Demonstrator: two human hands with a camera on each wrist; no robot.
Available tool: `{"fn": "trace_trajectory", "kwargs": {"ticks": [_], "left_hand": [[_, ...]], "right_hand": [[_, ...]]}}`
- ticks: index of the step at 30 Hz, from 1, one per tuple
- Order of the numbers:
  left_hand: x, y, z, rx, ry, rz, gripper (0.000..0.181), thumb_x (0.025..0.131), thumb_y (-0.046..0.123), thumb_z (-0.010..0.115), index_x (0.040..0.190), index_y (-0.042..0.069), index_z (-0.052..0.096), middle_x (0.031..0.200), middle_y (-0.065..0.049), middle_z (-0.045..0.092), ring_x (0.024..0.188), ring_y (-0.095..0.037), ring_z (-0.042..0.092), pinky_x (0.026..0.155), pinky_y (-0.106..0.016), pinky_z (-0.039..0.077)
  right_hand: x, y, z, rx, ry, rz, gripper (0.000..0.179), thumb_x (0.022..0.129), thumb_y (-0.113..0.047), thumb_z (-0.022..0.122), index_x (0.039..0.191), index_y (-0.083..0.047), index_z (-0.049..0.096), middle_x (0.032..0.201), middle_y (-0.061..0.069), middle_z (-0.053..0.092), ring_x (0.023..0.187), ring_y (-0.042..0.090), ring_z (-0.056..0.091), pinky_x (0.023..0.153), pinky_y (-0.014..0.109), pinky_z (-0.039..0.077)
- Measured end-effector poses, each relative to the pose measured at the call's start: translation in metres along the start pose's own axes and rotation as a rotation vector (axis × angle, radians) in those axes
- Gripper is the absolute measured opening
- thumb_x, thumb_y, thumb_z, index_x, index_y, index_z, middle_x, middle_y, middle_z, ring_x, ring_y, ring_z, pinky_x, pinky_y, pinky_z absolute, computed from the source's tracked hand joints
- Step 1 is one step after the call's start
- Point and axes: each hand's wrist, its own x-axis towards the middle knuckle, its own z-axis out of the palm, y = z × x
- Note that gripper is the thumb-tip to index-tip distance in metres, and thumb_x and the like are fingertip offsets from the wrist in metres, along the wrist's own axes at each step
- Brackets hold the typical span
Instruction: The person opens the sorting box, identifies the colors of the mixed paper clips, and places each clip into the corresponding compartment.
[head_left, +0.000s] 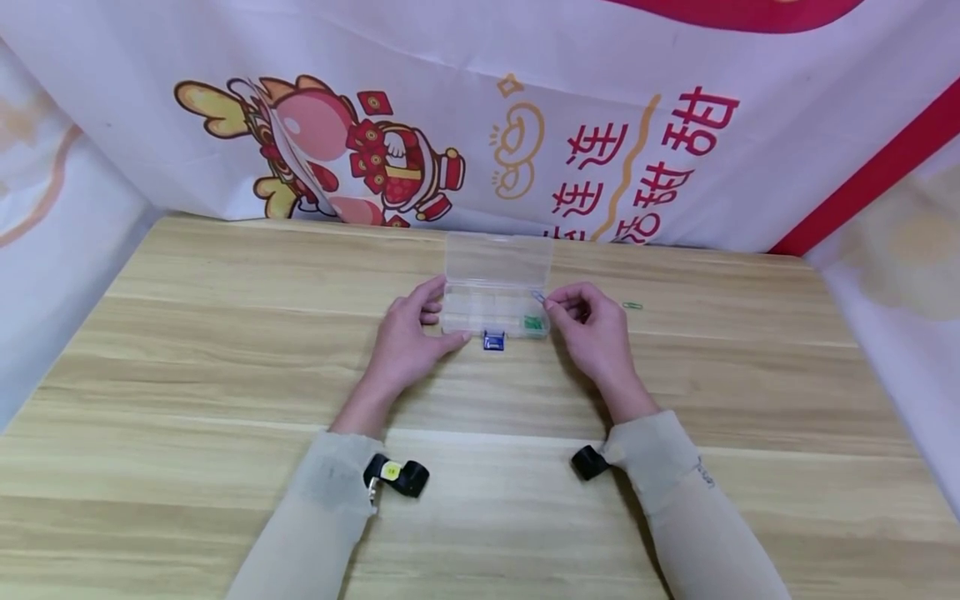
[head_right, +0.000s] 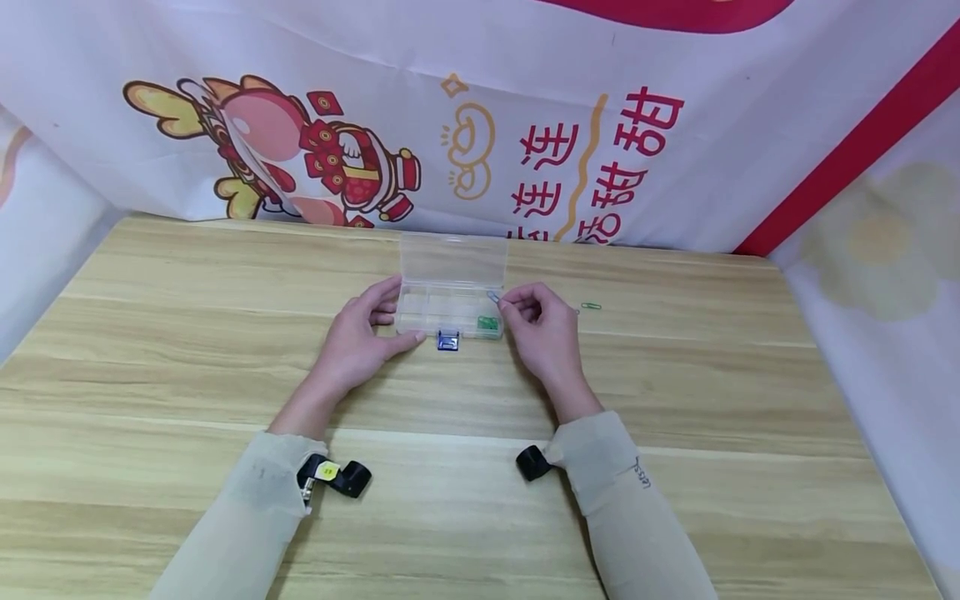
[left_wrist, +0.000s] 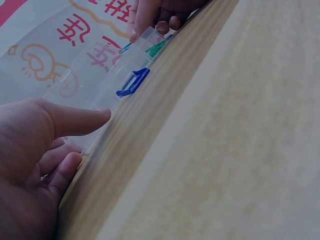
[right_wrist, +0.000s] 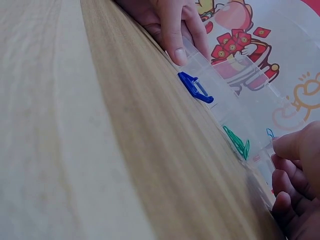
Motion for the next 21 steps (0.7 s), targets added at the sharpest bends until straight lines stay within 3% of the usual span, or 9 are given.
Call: {"fn": "trace_trajectory", "kwargs": {"ticks": [21], "left_hand": [[-0.0007,0.0005,0.0005,0.002,-0.004,-0.007,0.088,0.089,0.019,0.089,0.165,0.02,0.044,0.142,-0.012,0.061,0.127,-0.03,0.058,0.114,-0.045,0.052]], "right_hand": [[-0.0019,0.0022,-0.0008,0.001,0.003,-0.034,0.018,0.105,-0.028,0.071,0.116,-0.015,0.073,0.111,0.006,0.07,0.1,0.023,0.059,0.087,0.034,0.051]]}}
